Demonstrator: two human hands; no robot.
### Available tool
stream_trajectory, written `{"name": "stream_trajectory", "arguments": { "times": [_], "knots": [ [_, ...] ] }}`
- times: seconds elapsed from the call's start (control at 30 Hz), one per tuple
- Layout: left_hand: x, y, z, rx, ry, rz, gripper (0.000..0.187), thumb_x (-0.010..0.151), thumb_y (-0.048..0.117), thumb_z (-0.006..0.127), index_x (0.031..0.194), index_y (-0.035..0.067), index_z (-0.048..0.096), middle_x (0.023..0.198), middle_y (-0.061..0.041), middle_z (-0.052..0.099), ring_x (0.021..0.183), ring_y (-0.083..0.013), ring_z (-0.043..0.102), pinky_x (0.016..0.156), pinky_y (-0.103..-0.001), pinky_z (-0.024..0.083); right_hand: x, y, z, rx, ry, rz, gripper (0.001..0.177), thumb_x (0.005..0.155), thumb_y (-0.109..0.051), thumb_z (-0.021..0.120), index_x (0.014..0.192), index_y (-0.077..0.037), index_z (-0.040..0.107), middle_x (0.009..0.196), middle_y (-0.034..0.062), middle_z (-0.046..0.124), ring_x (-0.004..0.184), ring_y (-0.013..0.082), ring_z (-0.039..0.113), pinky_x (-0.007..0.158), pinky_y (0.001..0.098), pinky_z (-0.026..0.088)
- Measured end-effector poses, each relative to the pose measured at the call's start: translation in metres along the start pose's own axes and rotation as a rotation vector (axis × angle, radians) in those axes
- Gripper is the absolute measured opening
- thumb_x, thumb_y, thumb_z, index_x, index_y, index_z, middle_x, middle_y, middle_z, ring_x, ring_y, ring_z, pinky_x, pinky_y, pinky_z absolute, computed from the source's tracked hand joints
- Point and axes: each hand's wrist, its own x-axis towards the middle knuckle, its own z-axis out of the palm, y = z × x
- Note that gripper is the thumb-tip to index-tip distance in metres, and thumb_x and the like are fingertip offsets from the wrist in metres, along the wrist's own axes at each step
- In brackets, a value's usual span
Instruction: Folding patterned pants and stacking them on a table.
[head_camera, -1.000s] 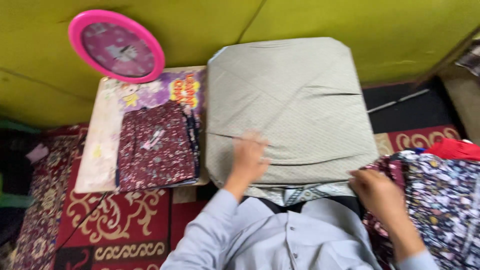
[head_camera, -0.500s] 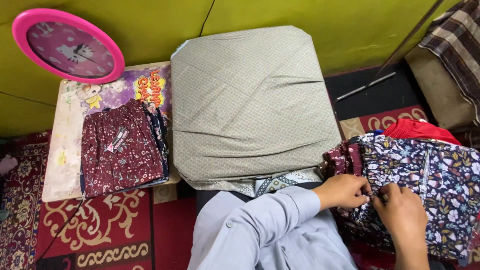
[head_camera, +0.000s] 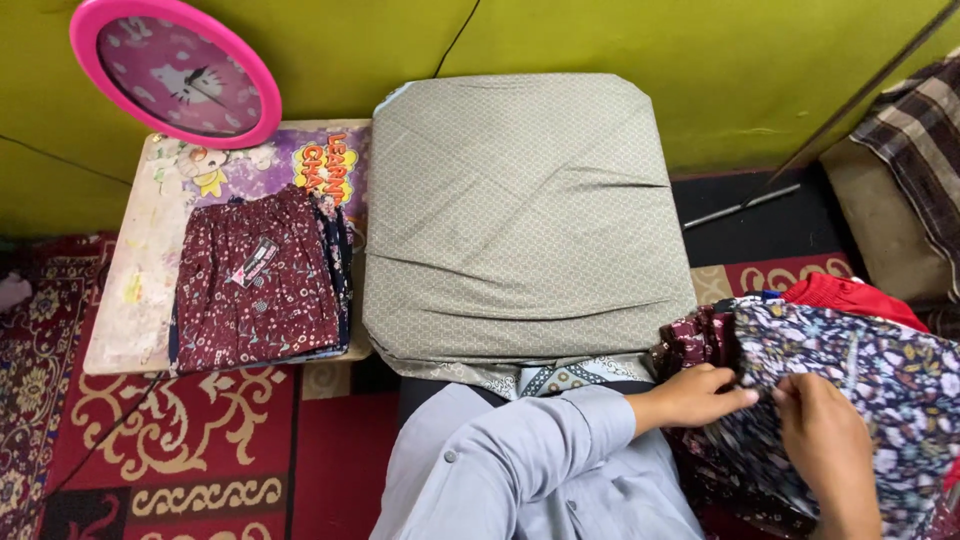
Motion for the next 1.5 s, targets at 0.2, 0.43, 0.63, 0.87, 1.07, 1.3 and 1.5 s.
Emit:
{"name": "stream_trajectory", "arguments": {
  "times": [0.2,0.43,0.63,0.87,1.07,1.3,1.5],
  "knots": [
    [-0.049,0.022,-0.102,-0.029,0.327,0.273,0.045,0.097,0.044,0.054,0.107,0.004,0.070,0.113,-0.014,0.068,0.092,-0.0272,0.064,0.084,-0.038,0.052,0.039,-0.088,0.007,0.412,0.101,-0.306,0.016,0.090,-0.001,0.066,0.106,-0.002,0.062,0.095,0.0124,0.065,0.080,0.0288,0.060,0.076,0.0388,0.049],
    [-0.222,-0.037,-0.262,0.243,0.777,0.009,0.024,0.096,0.030,0.069,0.101,0.008,0.079,0.105,-0.017,0.070,0.109,-0.0376,0.065,0.100,-0.044,0.049,0.045,-0.189,0.041,0.196,-0.104,-0.614,0.030,0.081,-0.025,0.075,0.109,-0.025,0.064,0.113,0.0020,0.066,0.110,0.0302,0.067,0.095,0.0486,0.051],
    [-0.314,-0.081,-0.281,0.580,0.822,-0.483,0.040,0.094,0.040,0.068,0.110,0.004,0.075,0.116,-0.023,0.068,0.110,-0.0432,0.064,0.092,-0.051,0.052,0.050,-0.194,0.093,0.077,-0.411,-0.504,0.023,0.091,-0.032,0.068,0.113,-0.027,0.066,0.124,-0.0009,0.067,0.119,0.0307,0.066,0.101,0.0523,0.053],
    [-0.288,-0.102,-0.270,0.615,0.864,-0.559,0.046,0.093,0.044,0.064,0.117,0.005,0.069,0.103,-0.017,0.071,0.105,-0.0362,0.066,0.087,-0.048,0.054,0.072,-0.237,0.135,0.363,-0.281,-0.603,0.022,0.091,-0.030,0.071,0.112,-0.027,0.069,0.114,0.0052,0.070,0.109,0.0343,0.069,0.088,0.0474,0.058],
    [-0.287,-0.063,-0.267,0.446,0.838,-0.636,0.055,0.095,0.038,0.060,0.133,0.000,0.062,0.117,-0.026,0.071,0.116,-0.0413,0.066,0.096,-0.051,0.053,0.059,-0.330,0.123,0.259,-0.220,-0.913,0.053,0.081,-0.042,0.077,0.131,-0.030,0.064,0.141,0.0144,0.054,0.117,0.0397,0.060,0.081,0.0521,0.057],
    [-0.308,-0.062,-0.265,0.233,0.926,-0.616,0.054,0.094,0.030,0.066,0.133,-0.007,0.062,0.123,-0.029,0.068,0.122,-0.0410,0.062,0.102,-0.048,0.050,0.084,-0.287,0.188,0.394,-0.150,-0.786,0.017,0.090,-0.017,0.066,0.108,-0.019,0.066,0.118,0.0115,0.065,0.107,0.0368,0.066,0.074,0.0468,0.061],
    [-0.309,-0.071,-0.263,0.178,0.973,-0.551,0.049,0.093,0.027,0.068,0.131,-0.005,0.065,0.121,-0.029,0.069,0.122,-0.0414,0.061,0.103,-0.050,0.050,0.088,-0.122,0.145,0.623,0.046,-0.413,0.040,0.079,0.005,0.068,0.117,-0.007,0.065,0.108,0.0194,0.063,0.110,0.0421,0.064,0.096,0.0476,0.052]
  ]
}}
